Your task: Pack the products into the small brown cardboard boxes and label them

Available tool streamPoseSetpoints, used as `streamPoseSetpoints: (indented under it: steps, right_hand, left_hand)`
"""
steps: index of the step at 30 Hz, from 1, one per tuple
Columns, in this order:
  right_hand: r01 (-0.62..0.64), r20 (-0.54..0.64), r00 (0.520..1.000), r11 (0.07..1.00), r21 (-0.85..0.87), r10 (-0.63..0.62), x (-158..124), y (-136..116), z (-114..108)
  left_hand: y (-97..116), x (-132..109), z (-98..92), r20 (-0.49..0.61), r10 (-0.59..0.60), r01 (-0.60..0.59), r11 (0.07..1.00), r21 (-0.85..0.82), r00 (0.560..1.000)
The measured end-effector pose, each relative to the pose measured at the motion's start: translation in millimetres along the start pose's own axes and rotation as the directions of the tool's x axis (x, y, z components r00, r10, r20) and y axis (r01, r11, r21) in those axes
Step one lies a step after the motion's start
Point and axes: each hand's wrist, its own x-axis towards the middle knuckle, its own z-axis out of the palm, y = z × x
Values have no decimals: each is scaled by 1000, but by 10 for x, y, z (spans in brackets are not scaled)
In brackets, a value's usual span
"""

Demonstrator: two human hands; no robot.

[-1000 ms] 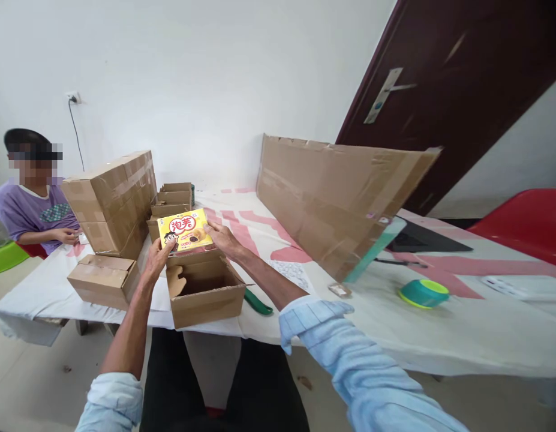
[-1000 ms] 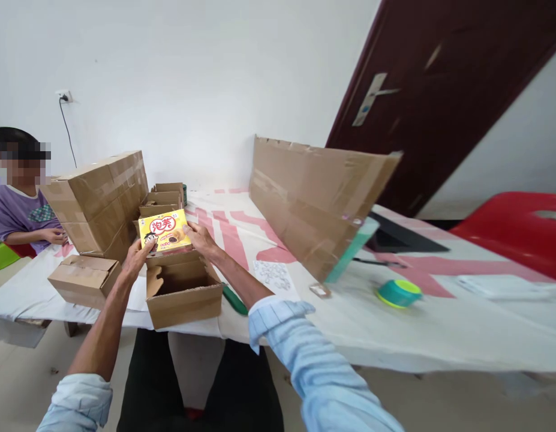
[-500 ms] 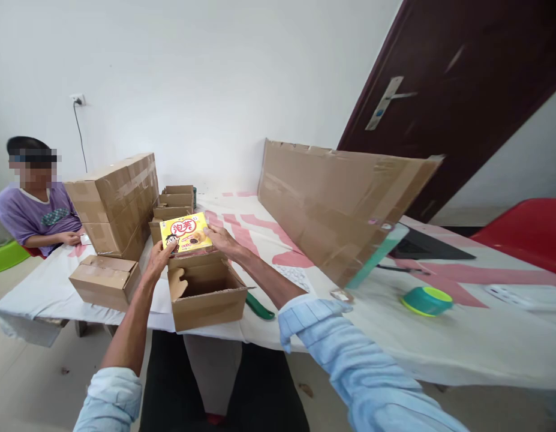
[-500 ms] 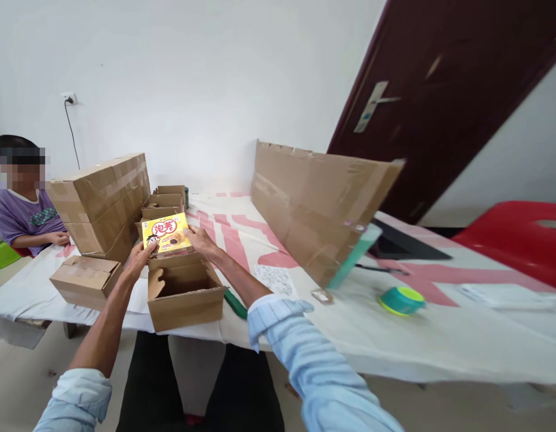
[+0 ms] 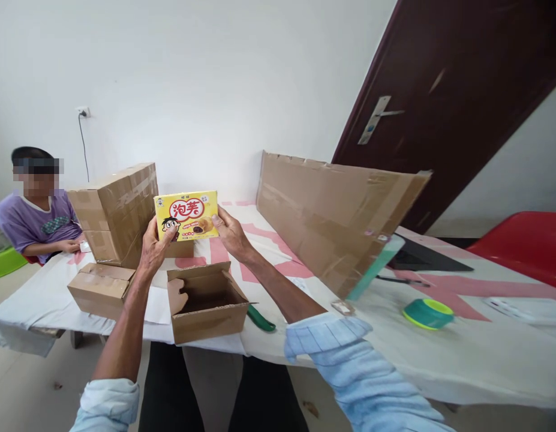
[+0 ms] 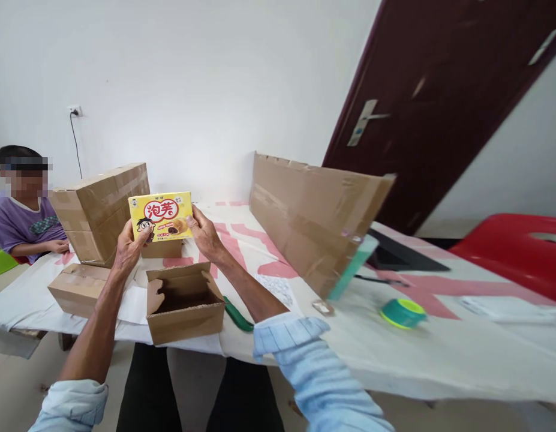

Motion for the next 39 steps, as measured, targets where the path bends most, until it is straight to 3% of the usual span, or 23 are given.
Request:
streamPoseSetpoints:
  steps: [15, 19, 23, 26, 29, 33, 36, 39]
  right_hand:
    - [110, 15, 994, 993, 32, -110, -29, -340, -59]
    - [63, 85, 994, 997, 48, -67, -104, -404, -188]
    - [-44, 130, 990, 998, -44, 50, -266, -353, -375]
    - [-82, 113, 990, 997, -13, 82, -380, -258, -442]
    - [-56, 39, 998, 998, 6, 56, -416, -119, -499]
    - [-64, -110, 992, 995, -81, 55, -362, 208, -686]
    - [-156, -112, 983, 983, -97, 145, -331, 563, -833]
    - [-273, -56, 961, 959, -74, 269, -342, 932, -875]
  left_hand:
    - [175, 24, 28, 2, 119, -119, 991, -67, 993]
    - [247, -45, -9, 34, 187, -183, 977, -109, 982]
    - [275, -165, -41, 127, 210, -196, 974, -110, 969]
    - [208, -206, -65, 189, 203, -192, 978, -75, 961]
    - [71, -218, -143, 193, 151, -176, 977, 122, 970]
    - [-183, -322, -279, 234, -26, -57, 938, 342, 972]
    - [-377, -474, -319, 376, -193, 43, 926, 374, 906]
    - [-503, -602, -313, 497, -263, 99, 938, 332, 827]
